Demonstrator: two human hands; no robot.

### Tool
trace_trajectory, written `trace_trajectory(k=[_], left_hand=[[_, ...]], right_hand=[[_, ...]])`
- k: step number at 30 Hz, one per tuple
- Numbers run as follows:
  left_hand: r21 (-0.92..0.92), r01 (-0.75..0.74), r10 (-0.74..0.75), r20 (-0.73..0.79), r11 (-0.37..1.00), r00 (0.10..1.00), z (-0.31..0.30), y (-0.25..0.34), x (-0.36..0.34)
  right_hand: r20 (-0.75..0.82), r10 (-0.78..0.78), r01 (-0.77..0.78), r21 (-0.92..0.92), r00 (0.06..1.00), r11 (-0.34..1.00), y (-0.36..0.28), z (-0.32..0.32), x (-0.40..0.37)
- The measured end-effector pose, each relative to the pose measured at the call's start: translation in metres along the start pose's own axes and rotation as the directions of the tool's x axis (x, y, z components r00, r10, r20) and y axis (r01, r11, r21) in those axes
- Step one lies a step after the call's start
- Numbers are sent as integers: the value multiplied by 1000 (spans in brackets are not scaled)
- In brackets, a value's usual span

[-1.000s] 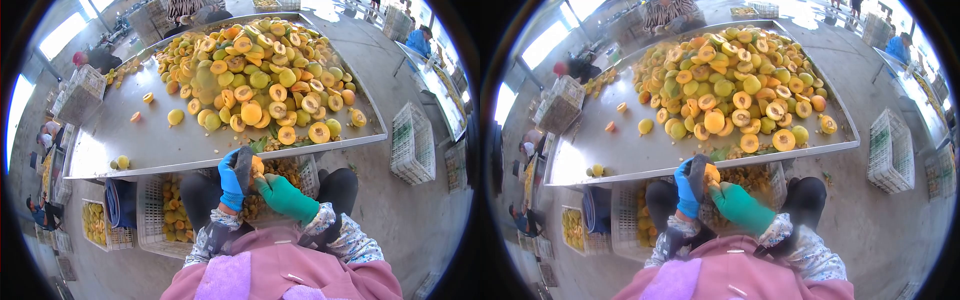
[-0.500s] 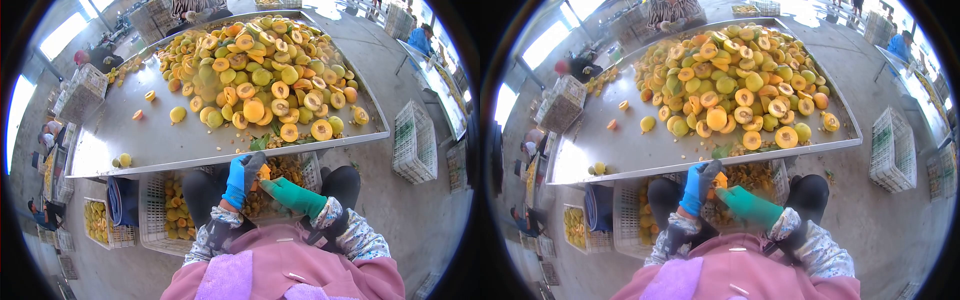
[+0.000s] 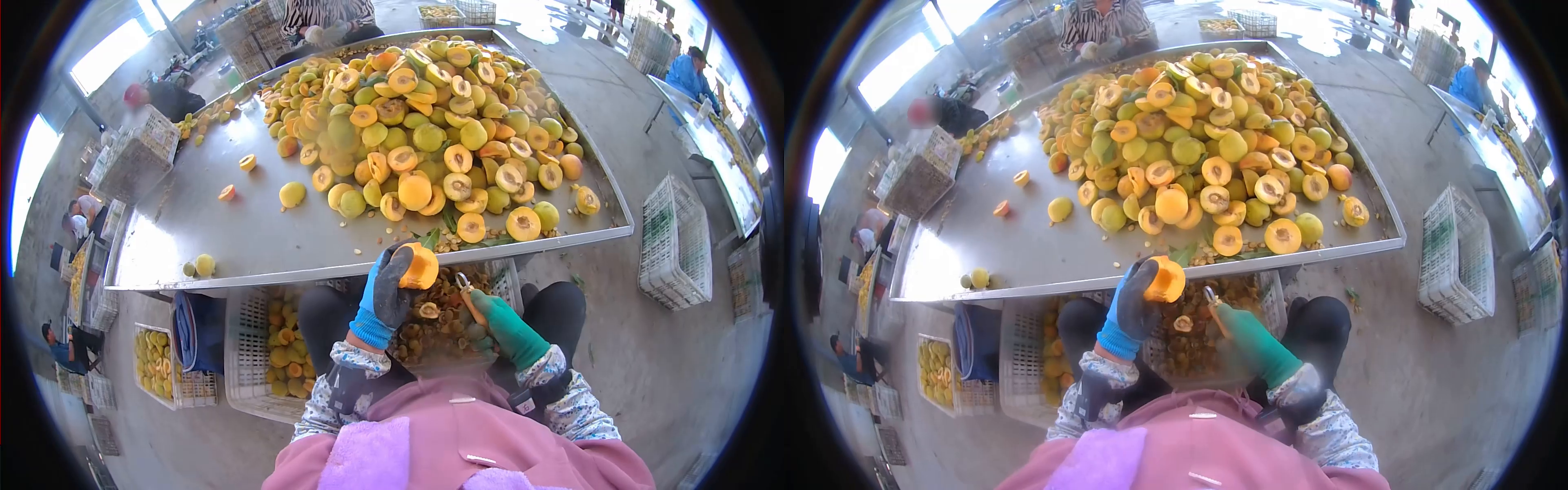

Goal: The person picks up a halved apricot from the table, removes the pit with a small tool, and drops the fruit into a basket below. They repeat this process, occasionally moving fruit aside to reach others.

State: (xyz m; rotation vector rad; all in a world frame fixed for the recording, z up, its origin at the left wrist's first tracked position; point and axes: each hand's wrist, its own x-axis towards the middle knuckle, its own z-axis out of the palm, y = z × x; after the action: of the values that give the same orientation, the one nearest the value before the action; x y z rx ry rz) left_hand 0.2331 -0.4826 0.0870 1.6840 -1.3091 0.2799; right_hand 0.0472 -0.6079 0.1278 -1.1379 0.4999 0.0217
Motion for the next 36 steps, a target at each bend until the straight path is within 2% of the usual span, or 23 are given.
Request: trace_trajectory(k=[1, 2, 3, 5, 6, 7, 8, 9, 11, 12, 14, 18, 27, 29, 30, 32, 33, 35, 36], left_hand=[[-500, 377, -389, 84, 780, 917, 0, 17, 6], [-788, 576, -620, 344, 218, 705, 0, 27, 9], [-787, 578, -618, 347, 216, 705, 5, 22, 4], [-759, 506, -563, 228, 408, 795, 13, 11, -2], [-757, 508, -560, 231, 410, 796, 15, 7, -5], [-806, 577, -690, 344, 132, 637, 12, 14, 2], [-804, 572, -756, 472, -159, 453, 9, 22, 7], [-803, 574, -756, 473, -158, 453, 7, 31, 10], [-762, 602, -698, 565, -238, 440, 4, 44, 13], [-762, 602, -697, 566, -238, 440, 5, 43, 12], [-764, 619, -592, 588, -183, 551, 5, 39, 8], [-740, 636, -578, 624, -219, 526, -3, 36, 6], [-763, 634, -612, 563, -126, 555, -3, 37, 3], [-737, 655, -600, 452, 165, 660, -1, 34, 0], [-738, 655, -599, 453, 164, 660, -1, 33, 1], [-722, 691, -668, 498, 35, 554, -5, 40, 11], [-723, 690, -668, 497, 34, 553, -4, 38, 11], [-750, 647, -648, 427, 137, 631, -1, 31, 10], [-750, 647, -647, 427, 137, 632, 1, 29, 9]], right_hand=[[-76, 70, -70, 4, 995, 998, 14, -9, 6], [-149, 138, -138, 12, 979, 990, 21, -12, 7], [-152, 138, -138, 14, 979, 990, 25, -12, 5], [-169, 27, -32, -31, 985, 999, 28, -4, 1], [-171, 24, -29, -27, 985, 999, 32, -2, 1], [-176, -82, 61, -118, 981, 991, 37, 0, 2], [-171, -186, 148, -211, 968, 966, 41, 1, 3], [-172, -186, 149, -210, 967, 966, 42, 4, 5], [-169, -428, 317, -449, 888, 835, 43, 8, 8], [-170, -429, 318, -449, 887, 835, 39, 8, 6], [-191, -426, 268, -540, 884, 798, 25, 9, 2], [-170, -447, 279, -578, 878, 767, 19, 9, -3], [-151, -393, 240, -582, 907, 777, 9, 12, -5], [-161, -380, 235, -555, 911, 798, 14, 11, 0], [-162, -380, 234, -556, 911, 798, 13, 11, 0], [-137, -416, 244, -632, 899, 735, 2, 14, -1], [-136, -415, 243, -632, 900, 735, -1, 15, 0], [-125, -418, 257, -622, 900, 739, -5, 16, 1], [-126, -419, 258, -622, 899, 739, -5, 16, 1]])
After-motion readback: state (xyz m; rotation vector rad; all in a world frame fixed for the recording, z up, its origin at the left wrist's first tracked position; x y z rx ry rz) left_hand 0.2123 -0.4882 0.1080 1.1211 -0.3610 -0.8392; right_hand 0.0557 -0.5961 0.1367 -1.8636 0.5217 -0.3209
